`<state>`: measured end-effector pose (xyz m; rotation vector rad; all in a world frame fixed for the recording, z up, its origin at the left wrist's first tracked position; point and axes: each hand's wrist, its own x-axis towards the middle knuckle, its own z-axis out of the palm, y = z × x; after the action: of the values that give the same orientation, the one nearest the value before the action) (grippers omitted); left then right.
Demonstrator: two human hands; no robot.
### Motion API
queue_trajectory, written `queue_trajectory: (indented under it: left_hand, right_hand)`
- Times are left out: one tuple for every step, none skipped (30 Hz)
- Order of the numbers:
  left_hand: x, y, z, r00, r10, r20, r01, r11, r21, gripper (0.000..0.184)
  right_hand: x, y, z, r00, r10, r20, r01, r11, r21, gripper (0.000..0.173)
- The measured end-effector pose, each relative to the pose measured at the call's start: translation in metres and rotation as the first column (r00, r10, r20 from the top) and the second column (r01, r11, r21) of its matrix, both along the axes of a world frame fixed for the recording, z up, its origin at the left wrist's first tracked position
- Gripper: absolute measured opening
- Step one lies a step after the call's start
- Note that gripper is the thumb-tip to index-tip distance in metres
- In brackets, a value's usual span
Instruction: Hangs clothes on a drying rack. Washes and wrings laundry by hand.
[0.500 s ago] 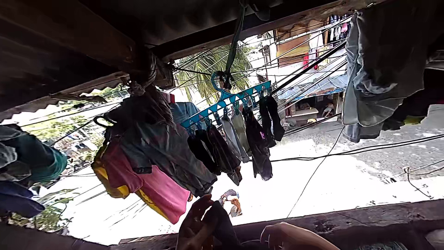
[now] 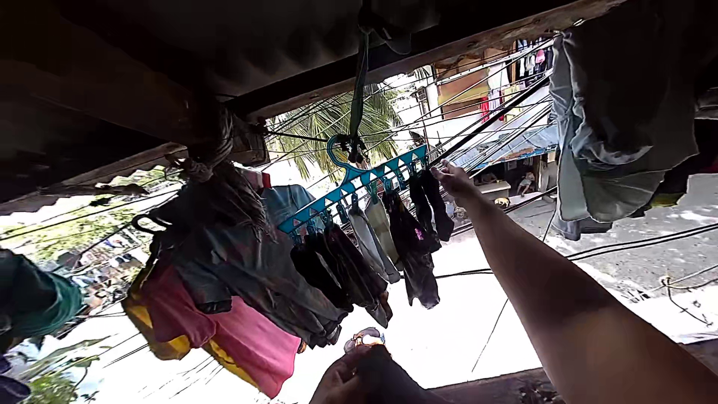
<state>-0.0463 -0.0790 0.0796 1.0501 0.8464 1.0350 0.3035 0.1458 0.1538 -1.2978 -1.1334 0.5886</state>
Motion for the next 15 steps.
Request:
queue_trajectory:
  left_hand:
    - [0.004,0.004,0.001,0.999,-0.037,-0.005,0.037,0.999,0.007,0.027]
    - [0.008,0.008,0.002,0.998,-0.062,-0.017,0.062,0.998,0.010,0.025]
    - [0.012,0.012,0.002,0.996,-0.078,-0.032,0.078,0.997,0.013,0.023]
    - [0.017,0.015,0.002,0.995,-0.088,-0.050,0.088,0.996,0.011,0.022]
    - [0.022,0.017,0.002,0.994,-0.090,-0.068,0.091,0.996,0.005,0.020]
    - [0.026,0.020,0.003,0.992,-0.094,-0.081,0.095,0.996,-0.002,0.019]
    - [0.031,0.021,0.003,0.992,-0.097,-0.084,0.096,0.995,-0.016,0.017]
    - [0.034,0.023,0.002,0.992,-0.098,-0.079,0.095,0.995,-0.036,0.016]
    - [0.037,0.024,0.002,0.993,-0.098,-0.069,0.094,0.994,-0.056,0.016]
    - [0.040,0.025,0.001,0.994,-0.094,-0.058,0.089,0.993,-0.074,0.016]
    - [0.043,0.027,-0.001,0.995,-0.092,-0.044,0.088,0.992,-0.089,0.015]
    - [0.046,0.028,-0.002,0.996,-0.080,-0.031,0.076,0.992,-0.100,0.015]
    - [0.048,0.030,-0.003,0.998,-0.061,-0.023,0.058,0.992,-0.109,0.014]
    - [0.050,0.032,-0.006,0.999,-0.049,-0.012,0.047,0.992,-0.115,0.013]
    - [0.053,0.035,-0.008,0.999,-0.044,0.002,0.044,0.991,-0.123,0.012]
  right_hand:
    - [0.001,0.007,0.006,1.000,-0.001,-0.028,0.001,1.000,0.011,0.060]
    - [0.002,0.013,0.011,0.999,0.009,-0.046,-0.008,1.000,0.019,0.058]
    - [0.002,0.017,0.016,0.999,0.026,-0.047,-0.026,1.000,0.018,0.059]
    - [0.002,0.022,0.018,0.998,0.043,-0.046,-0.042,0.999,0.018,0.059]
    - [0.002,0.028,0.020,0.997,0.059,-0.045,-0.058,0.998,0.022,0.059]
    - [0.001,0.033,0.022,0.996,0.077,-0.037,-0.076,0.997,0.026,0.059]
    - [0.000,0.038,0.024,0.995,0.091,-0.027,-0.090,0.996,0.025,0.060]
    - [-0.001,0.042,0.025,0.994,0.102,-0.024,-0.102,0.995,0.016,0.061]
    - [-0.003,0.044,0.026,0.994,0.109,-0.030,-0.109,0.994,0.005,0.063]
    - [-0.003,0.046,0.026,0.994,0.108,-0.033,-0.108,0.994,-0.003,0.063]
    - [-0.002,0.047,0.026,0.994,0.103,-0.025,-0.103,0.995,-0.011,0.064]
    - [-0.002,0.048,0.026,0.995,0.095,-0.013,-0.095,0.995,-0.017,0.064]
    - [-0.002,0.049,0.026,0.996,0.090,-0.002,-0.090,0.996,-0.021,0.064]
    - [-0.001,0.050,0.025,0.996,0.091,0.009,-0.091,0.996,-0.024,0.063]
    - [-0.001,0.049,0.025,0.996,0.093,0.018,-0.092,0.995,-0.028,0.060]
